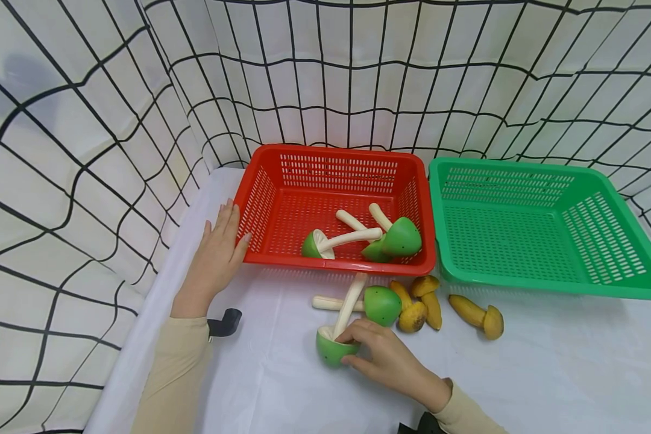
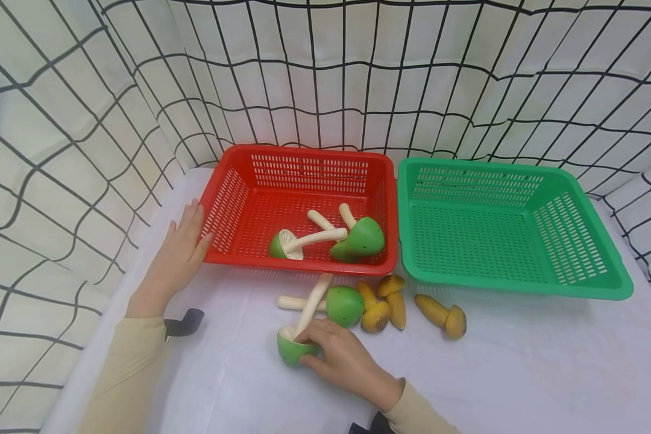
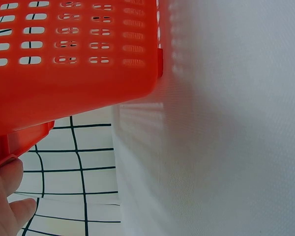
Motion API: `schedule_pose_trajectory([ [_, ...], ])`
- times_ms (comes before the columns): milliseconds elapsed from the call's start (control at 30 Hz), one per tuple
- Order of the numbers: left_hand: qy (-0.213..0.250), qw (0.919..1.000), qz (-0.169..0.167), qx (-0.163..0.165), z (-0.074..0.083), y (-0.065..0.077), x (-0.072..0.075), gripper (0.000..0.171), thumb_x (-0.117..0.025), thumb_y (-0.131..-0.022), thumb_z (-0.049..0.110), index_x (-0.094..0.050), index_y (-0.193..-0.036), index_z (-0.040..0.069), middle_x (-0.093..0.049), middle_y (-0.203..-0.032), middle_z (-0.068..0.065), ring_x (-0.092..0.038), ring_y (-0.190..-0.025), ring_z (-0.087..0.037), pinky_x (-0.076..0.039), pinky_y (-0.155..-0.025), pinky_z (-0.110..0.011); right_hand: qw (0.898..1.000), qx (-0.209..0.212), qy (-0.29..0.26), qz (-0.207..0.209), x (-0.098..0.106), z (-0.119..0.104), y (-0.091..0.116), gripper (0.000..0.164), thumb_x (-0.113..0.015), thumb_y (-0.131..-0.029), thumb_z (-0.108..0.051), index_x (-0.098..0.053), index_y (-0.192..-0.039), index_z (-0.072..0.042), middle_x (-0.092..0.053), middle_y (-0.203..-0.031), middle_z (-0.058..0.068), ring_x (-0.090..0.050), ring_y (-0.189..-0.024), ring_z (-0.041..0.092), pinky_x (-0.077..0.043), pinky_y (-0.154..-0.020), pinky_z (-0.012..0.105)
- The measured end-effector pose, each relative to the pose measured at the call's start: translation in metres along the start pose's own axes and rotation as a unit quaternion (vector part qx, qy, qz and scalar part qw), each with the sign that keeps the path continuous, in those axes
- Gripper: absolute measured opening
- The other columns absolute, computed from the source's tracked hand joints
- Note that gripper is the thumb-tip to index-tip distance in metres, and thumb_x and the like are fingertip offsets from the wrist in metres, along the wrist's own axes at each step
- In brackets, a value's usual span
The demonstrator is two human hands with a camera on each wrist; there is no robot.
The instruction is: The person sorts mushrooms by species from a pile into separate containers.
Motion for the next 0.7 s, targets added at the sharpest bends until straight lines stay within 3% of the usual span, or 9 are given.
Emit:
schedule_pose_trajectory([
  [700,0.002,1.0000,-0.002,0.006,0.000,0.000,0.000,0.061,-0.037,-0.101,0.025,-0.016,-0.146,-0.010,-0.012,-0.154,-0.024,-0.009,-0.142,-0.036,-0.006,-0.110,-0.058,0.999,0.048,0.021,0.006,0.004,-0.010,0.004,0.028,-0.078,-0.076,-0.005,-0.064,-0.099,-0.011,-0.064,-0.098,-0.003,-0.058,-0.090,0.009,-0.050,-0.079,0.021],
])
Point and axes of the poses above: each hand's wrist, its own y-axis away from the middle knuckle, its own x-axis out of the back of the hand, z = x × y, the point moved 4 cm from there along -y, towards the middle knuckle
